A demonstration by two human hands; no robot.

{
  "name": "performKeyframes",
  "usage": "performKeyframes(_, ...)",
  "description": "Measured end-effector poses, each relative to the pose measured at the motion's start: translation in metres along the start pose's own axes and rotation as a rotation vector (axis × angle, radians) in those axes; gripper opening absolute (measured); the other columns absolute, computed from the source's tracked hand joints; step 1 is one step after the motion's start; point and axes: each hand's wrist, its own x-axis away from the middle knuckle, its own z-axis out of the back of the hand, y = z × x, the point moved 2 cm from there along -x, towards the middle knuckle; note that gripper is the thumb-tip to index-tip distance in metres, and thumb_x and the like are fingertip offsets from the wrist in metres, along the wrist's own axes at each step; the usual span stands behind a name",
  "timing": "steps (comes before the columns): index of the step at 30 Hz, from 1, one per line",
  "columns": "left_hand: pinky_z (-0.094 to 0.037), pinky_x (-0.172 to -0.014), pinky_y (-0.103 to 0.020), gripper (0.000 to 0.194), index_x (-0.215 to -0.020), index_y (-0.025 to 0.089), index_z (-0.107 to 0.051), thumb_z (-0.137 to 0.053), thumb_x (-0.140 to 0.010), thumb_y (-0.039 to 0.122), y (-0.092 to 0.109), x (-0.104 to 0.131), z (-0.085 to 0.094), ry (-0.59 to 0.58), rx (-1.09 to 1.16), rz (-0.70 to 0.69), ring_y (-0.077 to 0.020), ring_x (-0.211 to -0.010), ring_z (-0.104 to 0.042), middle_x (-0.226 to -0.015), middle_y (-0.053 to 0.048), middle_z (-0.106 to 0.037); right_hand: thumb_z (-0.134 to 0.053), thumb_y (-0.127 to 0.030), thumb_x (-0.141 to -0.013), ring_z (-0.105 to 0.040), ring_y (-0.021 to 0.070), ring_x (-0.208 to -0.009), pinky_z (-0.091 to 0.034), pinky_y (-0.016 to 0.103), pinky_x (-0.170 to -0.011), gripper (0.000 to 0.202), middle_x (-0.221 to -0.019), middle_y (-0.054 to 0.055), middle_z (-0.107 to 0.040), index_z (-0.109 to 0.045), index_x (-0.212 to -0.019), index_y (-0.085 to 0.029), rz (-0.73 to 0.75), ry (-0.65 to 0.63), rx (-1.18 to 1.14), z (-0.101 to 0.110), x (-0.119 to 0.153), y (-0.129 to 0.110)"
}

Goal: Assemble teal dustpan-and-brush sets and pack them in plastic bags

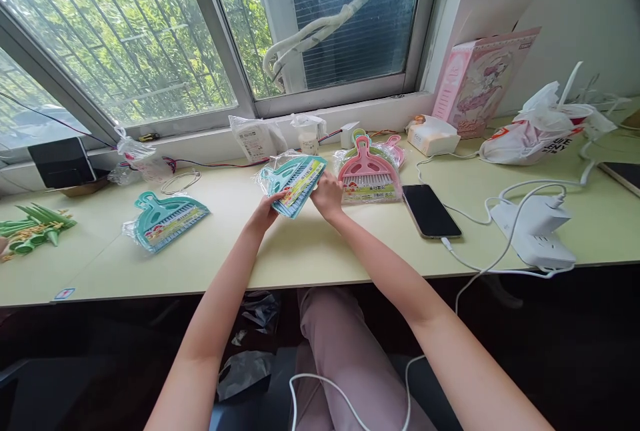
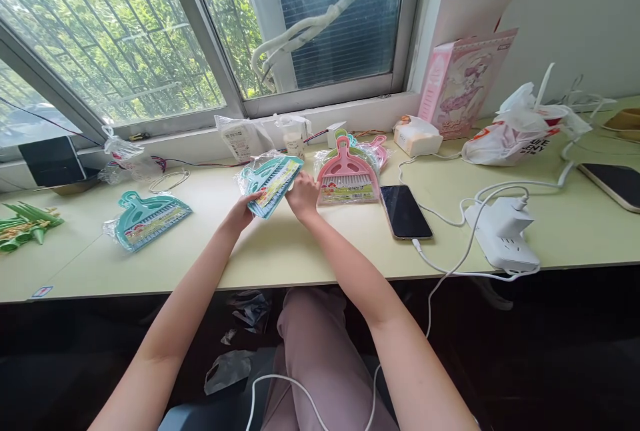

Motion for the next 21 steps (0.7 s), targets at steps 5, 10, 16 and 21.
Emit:
performKeyframes(5,-0.059,-0.092,-0.032,0.035,-0.107,0.011,-0.07,-0.075,-0.073,0.019,-0.0005,-0.0008,0.0012,-0.001,-0.008,0.01,-0.0276,-0.105,-0.07,-0.113,-0.012,-0.072,-0.055,-0.028,-0.09,-0.06,0.0285,-0.104,-0.04,0.039,-0.088,0.018,-0.107,0.015,-0.068,-0.067,-0.092,-0.015,0.02,-0.008,0.02,-0.0023,-0.0027,0.0038)
performKeyframes(10,-0.059,-0.093,-0.032,0.036,-0.107,0.01,-0.069,-0.075,-0.073,0.019,0.0005,0.0,0.0002,0.0,-0.012,0.009,-0.0277,-0.104,-0.07,-0.111,-0.013,-0.073,-0.056,-0.028,-0.089,-0.06,0.0285,-0.104,-0.039,0.039,-0.088,0.018,-0.106,0.014,-0.069,-0.069,-0.088,-0.015,0.053,-0.006,0.009,-0.0019,-0.0025,0.0037)
performKeyframes(16,-0.058,-0.095,-0.034,0.044,-0.113,0.012,-0.065,-0.077,-0.071,0.02,0.0,-0.0003,-0.0003,-0.009,-0.008,-0.035,-0.0267,-0.105,-0.07,-0.112,-0.012,-0.072,-0.053,-0.025,-0.089,-0.059,0.03,-0.103,-0.038,0.04,-0.087,0.018,-0.101,0.015,-0.07,-0.066,-0.079,-0.016,0.026,0.036,0.004,0.0,-0.0018,0.0032)
performKeyframes(21,-0.056,-0.098,-0.037,0.042,-0.109,0.011,-0.068,-0.077,-0.069,0.02,-0.0003,-0.0017,0.0017,0.022,-0.017,-0.035,-0.0296,-0.107,-0.069,-0.11,-0.013,-0.073,-0.052,-0.026,-0.089,-0.058,0.0292,-0.103,-0.039,0.039,-0.087,0.015,-0.1,0.013,-0.069,-0.064,-0.086,-0.017,-0.013,0.053,-0.011,-0.0027,-0.0043,0.0055)
